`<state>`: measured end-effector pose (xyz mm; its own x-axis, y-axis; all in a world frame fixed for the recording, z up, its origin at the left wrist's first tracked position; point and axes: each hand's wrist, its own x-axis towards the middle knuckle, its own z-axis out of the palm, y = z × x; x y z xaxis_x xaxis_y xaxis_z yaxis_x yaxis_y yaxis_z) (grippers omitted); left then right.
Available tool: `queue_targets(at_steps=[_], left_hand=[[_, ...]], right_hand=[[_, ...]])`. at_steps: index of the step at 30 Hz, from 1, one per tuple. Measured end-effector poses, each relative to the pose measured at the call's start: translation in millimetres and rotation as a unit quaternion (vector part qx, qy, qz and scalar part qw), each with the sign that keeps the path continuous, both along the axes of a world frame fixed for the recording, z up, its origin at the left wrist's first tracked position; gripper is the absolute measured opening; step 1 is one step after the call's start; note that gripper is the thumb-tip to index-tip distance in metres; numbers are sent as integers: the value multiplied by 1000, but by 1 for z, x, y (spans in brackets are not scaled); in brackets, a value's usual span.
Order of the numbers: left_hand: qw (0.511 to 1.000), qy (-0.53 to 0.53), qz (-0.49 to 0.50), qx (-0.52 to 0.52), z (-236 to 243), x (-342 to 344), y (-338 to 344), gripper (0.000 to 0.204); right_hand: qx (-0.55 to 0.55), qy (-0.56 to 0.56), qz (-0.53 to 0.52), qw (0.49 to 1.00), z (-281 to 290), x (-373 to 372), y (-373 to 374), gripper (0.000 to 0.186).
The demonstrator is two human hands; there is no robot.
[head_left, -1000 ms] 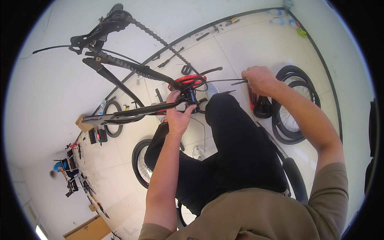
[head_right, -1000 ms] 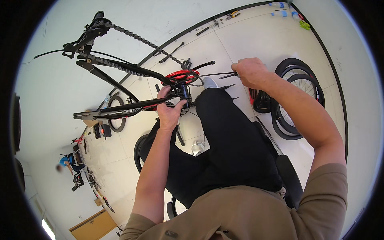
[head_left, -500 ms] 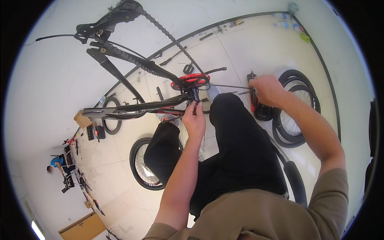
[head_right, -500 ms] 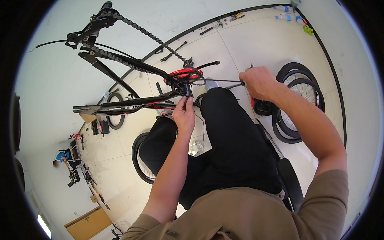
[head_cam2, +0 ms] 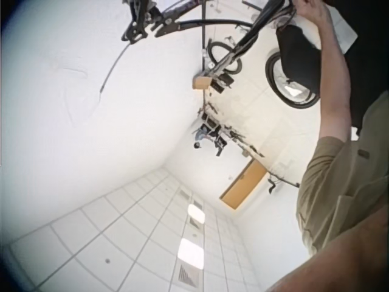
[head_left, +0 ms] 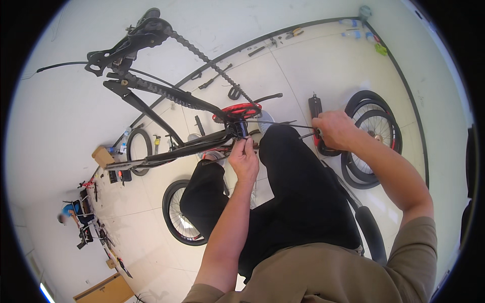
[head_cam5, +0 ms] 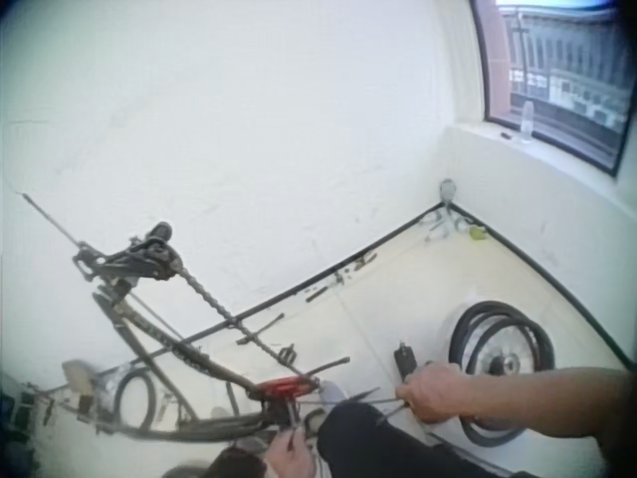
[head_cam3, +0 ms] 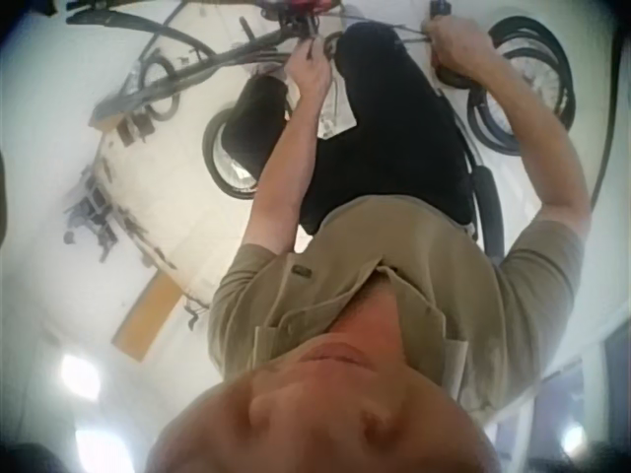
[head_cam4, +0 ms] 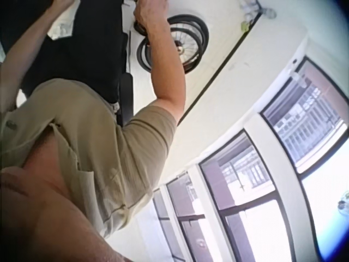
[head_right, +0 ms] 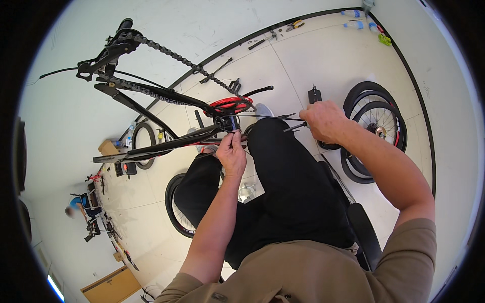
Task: The person works on a bicycle frame mounted upside down, using a screwdriver to adjust components near the bottom bracket and crankset. The person then rotates the crank arm and repositions the frame to work on the handlebar area.
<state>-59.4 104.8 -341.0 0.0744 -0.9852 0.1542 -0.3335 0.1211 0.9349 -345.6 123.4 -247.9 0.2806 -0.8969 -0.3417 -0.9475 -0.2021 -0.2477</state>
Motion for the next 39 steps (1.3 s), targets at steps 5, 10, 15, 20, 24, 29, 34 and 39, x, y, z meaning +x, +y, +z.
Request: queue_targets(at_steps=[5, 10, 15, 20, 24, 29, 34, 39], left_hand=[[1000, -14, -12, 13, -1, 3, 2, 12], [990, 69, 0, 124, 9, 21, 5, 12], [939, 264, 112, 189, 51, 52, -22, 12], [923, 237, 23, 302, 85, 59, -68, 24], [914, 79, -53, 394, 98, 51, -88, 29], [910, 42, -79, 404, 100, 51, -95, 24], [911, 100, -53, 396, 89, 49, -89, 21], [909, 147, -29, 389, 88, 44, -83, 15]], right_hand=[[-24, -28, -16, 999, -1, -7, -8, 21], [-42, -16, -19, 999, 0, -6, -11, 23], [-52, 1, -30, 998, -5, -9, -25, 23], [-74, -2, -36, 997, -21, -7, -47, 22], [-96, -13, -53, 994, -38, -6, -61, 20], [-115, -59, -110, 985, -48, 0, -80, 24], [-87, -83, -146, 982, -66, 20, -99, 35], [-64, -79, -173, 980, -83, 39, -112, 30]])
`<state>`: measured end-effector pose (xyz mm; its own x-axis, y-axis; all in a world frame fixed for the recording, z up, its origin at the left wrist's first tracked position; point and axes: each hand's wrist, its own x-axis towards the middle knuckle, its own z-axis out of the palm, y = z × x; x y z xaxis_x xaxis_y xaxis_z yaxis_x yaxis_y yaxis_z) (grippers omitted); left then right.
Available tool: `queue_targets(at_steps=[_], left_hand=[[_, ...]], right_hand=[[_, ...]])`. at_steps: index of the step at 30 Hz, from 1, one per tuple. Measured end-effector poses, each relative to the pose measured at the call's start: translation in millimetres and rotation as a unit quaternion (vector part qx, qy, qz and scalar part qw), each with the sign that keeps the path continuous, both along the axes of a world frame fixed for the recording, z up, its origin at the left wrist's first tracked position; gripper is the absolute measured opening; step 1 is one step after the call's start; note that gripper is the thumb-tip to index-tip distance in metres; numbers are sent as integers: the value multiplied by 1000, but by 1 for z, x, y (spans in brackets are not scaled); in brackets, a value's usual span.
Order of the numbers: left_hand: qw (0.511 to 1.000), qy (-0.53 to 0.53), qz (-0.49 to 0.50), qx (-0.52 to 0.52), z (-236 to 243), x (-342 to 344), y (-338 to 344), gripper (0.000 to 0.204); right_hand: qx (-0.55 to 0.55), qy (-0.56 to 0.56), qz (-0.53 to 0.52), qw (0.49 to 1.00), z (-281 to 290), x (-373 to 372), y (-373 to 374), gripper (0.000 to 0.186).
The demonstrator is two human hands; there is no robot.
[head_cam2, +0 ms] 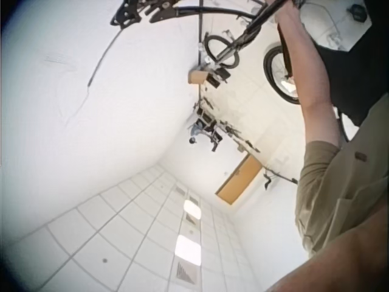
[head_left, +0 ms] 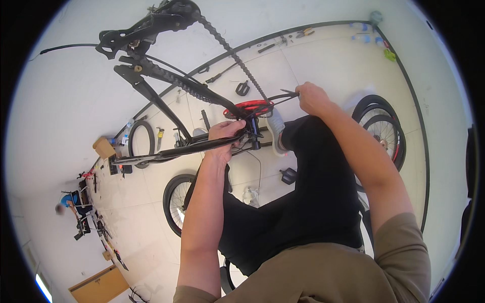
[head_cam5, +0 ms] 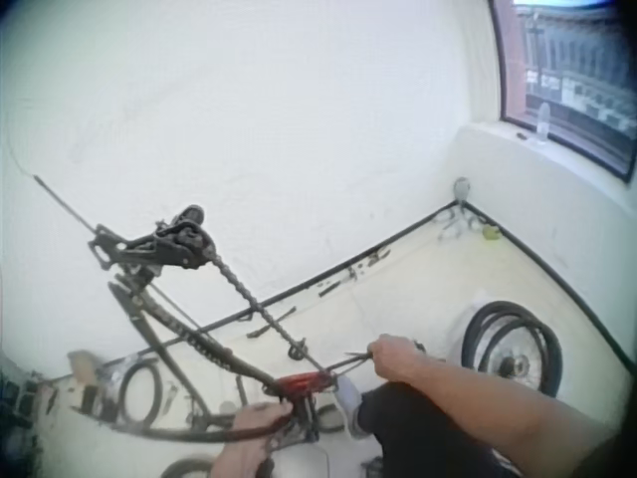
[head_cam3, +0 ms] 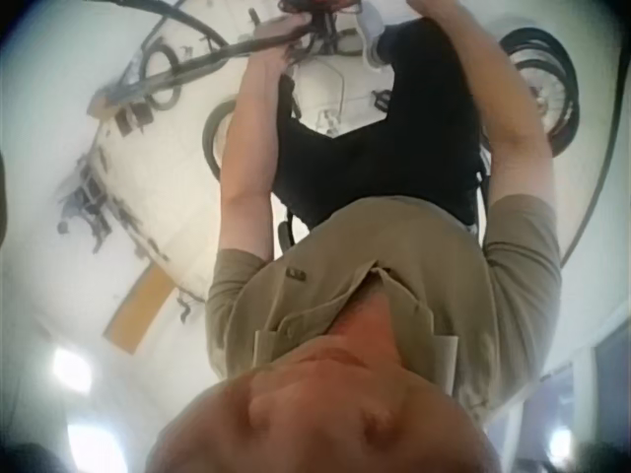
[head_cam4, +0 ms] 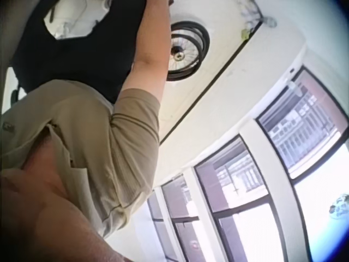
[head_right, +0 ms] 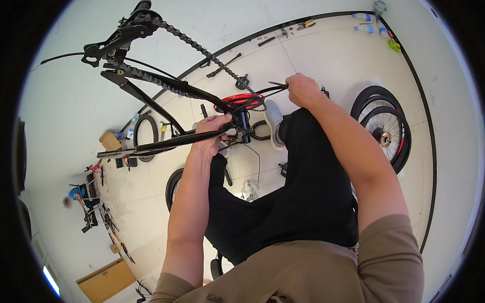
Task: The person works on a bicycle frame mounted upside down, using a screwdriver to adjust components near the bottom bracket and crankset. The person then rotates the crank arm and repositions the frame to work on the handlebar area.
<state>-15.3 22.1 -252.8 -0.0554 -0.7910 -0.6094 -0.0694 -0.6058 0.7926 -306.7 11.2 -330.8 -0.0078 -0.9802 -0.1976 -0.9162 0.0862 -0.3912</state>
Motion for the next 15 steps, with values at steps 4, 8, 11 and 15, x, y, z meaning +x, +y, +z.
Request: queue_targets(at_steps=[4, 8, 11, 15], left_hand=[[1000, 16, 4, -8, -7, 4, 2, 16], [999, 33, 13, -11, -7, 2, 0, 16], [999, 34, 11, -7, -12, 6, 0, 16], [999, 41, 11, -3, -8, 4, 0, 16]], right_hand=[[-35, 46, -16, 998, 11, 2, 8, 25], [-86, 96, 6, 992, 32, -5, 20, 21], [-106, 119, 43, 986, 55, -2, 28, 18], [-86, 212, 118, 966, 88, 13, 19, 16]])
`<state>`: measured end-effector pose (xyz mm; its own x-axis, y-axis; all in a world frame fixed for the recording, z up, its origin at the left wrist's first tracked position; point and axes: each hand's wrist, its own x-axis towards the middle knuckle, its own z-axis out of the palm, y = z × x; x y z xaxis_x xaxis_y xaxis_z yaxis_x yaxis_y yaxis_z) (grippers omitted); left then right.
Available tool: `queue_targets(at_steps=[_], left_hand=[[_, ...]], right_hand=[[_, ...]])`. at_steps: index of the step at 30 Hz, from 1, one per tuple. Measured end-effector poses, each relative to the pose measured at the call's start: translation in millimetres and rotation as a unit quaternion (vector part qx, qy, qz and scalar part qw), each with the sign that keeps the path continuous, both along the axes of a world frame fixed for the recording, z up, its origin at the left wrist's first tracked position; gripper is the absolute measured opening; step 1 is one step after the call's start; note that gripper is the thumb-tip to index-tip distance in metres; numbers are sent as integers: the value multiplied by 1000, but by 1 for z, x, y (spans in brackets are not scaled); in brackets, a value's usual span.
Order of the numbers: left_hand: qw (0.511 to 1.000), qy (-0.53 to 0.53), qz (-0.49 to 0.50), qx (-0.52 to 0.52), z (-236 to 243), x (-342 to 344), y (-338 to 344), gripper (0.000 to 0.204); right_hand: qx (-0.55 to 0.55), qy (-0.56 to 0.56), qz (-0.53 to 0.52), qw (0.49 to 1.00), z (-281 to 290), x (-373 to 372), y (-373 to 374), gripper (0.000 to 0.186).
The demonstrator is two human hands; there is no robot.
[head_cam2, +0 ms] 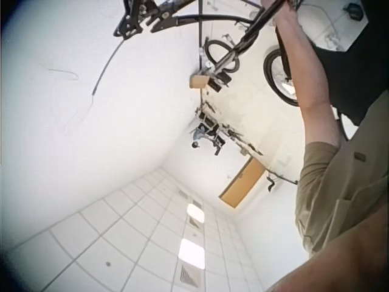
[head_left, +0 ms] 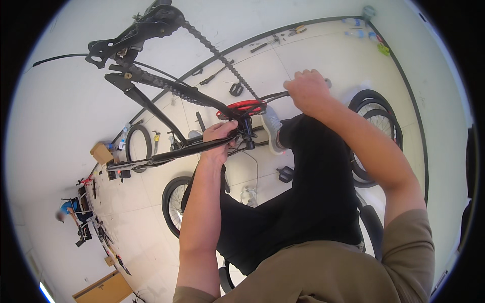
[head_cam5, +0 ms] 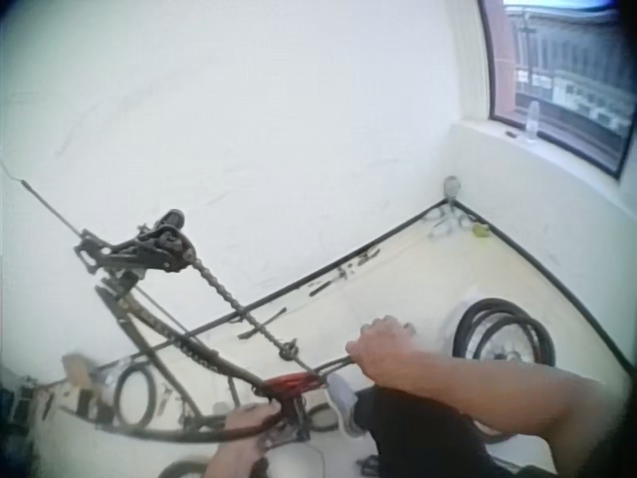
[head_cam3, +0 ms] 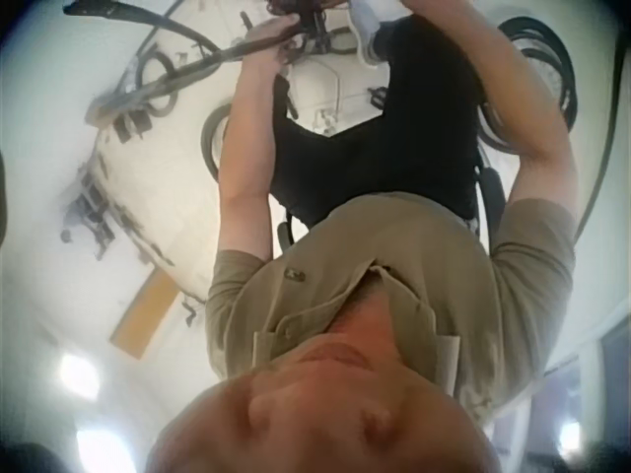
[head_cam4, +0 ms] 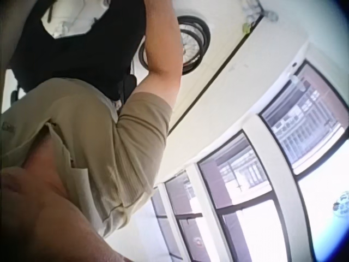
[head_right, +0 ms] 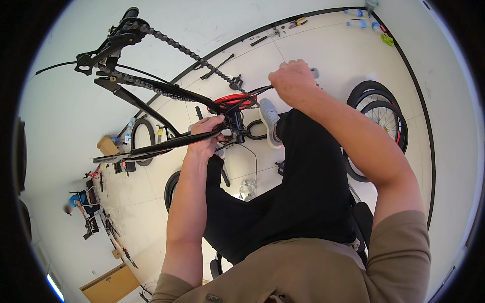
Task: The person works on a bicycle frame mounted upside down, using a screwdriver to adjust components near the bottom bracket and crankset. The person then rotates the crank arm and repositions the frame to work on the handlebar area.
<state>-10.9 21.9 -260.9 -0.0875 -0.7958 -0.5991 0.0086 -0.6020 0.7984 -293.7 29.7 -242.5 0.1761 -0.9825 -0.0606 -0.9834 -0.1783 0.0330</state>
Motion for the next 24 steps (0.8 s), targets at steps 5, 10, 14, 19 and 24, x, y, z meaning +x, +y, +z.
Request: queue_targets(at_steps=[5, 10, 14, 19, 24], left_hand=[[1000, -8, 10, 6, -2, -1, -1, 17], [1000, 10, 23, 3, 7, -5, 2, 16], [1000, 10, 9, 13, 8, -4, 1, 17], [999, 2, -17, 32, 15, -4, 1, 16], [998, 32, -11, 45, 13, -2, 0, 16]], right_hand=[[155, 64, 85, 982, 26, 33, -3, 9], [175, 23, 92, 980, 24, 36, 4, 9], [182, -45, 60, 980, 31, 14, 2, 13], [200, -78, 88, 973, 50, -3, -10, 19], [303, -99, 155, 935, 63, 18, -16, 18]])
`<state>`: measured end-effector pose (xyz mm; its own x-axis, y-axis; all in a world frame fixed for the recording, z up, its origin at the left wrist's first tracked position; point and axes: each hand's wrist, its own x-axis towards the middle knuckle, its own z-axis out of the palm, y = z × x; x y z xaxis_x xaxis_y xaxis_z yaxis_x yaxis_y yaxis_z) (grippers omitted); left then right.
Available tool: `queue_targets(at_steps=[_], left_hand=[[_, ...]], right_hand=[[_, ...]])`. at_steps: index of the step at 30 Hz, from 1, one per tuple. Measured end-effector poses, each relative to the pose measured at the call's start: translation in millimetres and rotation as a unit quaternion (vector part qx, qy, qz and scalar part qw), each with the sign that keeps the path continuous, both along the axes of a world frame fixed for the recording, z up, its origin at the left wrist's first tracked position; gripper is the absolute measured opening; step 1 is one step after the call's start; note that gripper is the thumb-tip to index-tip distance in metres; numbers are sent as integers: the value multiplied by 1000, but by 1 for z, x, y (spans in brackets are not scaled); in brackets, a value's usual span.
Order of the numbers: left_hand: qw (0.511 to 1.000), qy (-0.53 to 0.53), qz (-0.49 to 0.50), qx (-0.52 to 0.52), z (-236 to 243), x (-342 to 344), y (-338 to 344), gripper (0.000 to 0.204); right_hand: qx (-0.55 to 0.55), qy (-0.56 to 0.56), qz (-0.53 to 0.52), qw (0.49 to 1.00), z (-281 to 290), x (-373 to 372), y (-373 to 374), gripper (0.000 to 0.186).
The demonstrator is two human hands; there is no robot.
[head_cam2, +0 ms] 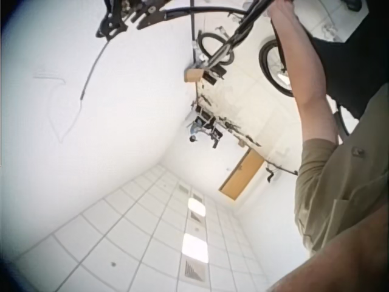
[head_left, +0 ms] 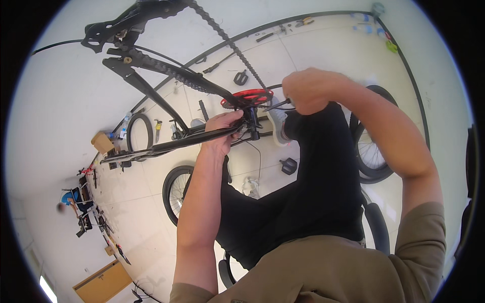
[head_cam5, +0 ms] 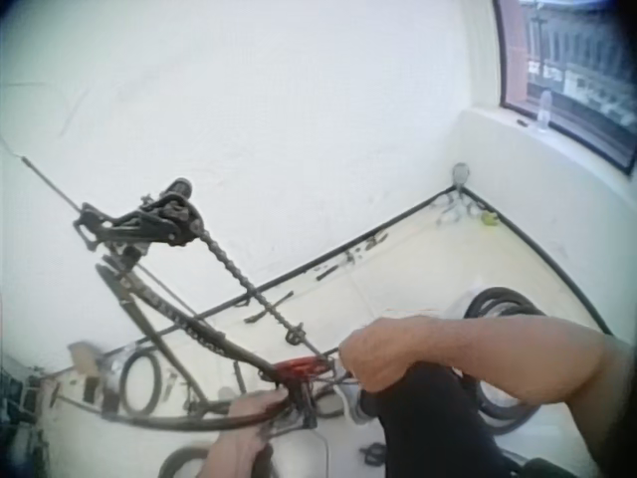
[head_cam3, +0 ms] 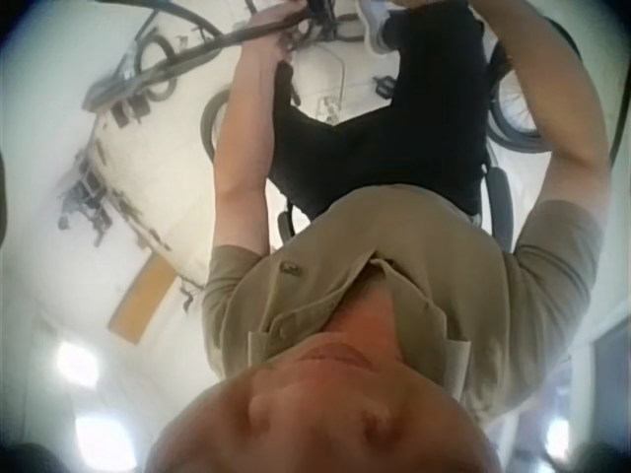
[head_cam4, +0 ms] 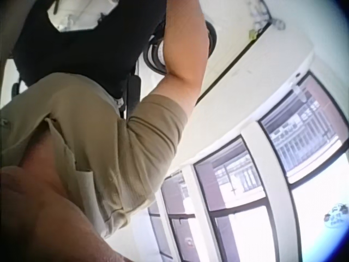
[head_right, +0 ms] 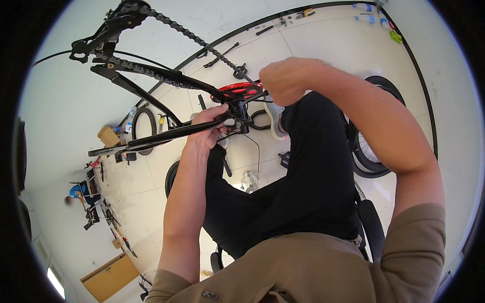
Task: The person works on a bicycle frame mounted upside down, using a screwdriver to adjust components near the bottom bracket and crankset. The person then rotates the crank arm and repositions the frame to work on the handlebar area.
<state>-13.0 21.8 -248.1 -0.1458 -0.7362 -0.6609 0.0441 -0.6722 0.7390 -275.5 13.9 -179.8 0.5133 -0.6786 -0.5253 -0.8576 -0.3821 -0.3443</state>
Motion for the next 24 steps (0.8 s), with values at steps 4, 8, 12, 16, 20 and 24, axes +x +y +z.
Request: queue_targets(at_steps=[4, 8, 12, 16, 20, 24], left_hand=[[999, 9, 9, -49, -7, 10, 4, 10], [959, -99, -58, -259, -16, 17, 7, 17], [854, -196, -238, -419, -28, 36, -8, 34], [885, -194, -274, -323, -31, 40, -15, 36], [892, -220, -298, -259, -5, 27, -18, 29], [902, -157, -286, -281, -21, 27, -24, 23]], right_hand=[[206, -125, -78, 967, -31, 4, 5, 16], [296, -267, -212, 892, -37, -3, 38, 18], [306, -310, -275, 857, -33, -5, 50, 16], [306, -365, -330, 815, -32, -10, 54, 18], [309, -484, -471, 670, -28, -24, 60, 24], [359, -688, -565, 281, -76, -35, 54, 26]])
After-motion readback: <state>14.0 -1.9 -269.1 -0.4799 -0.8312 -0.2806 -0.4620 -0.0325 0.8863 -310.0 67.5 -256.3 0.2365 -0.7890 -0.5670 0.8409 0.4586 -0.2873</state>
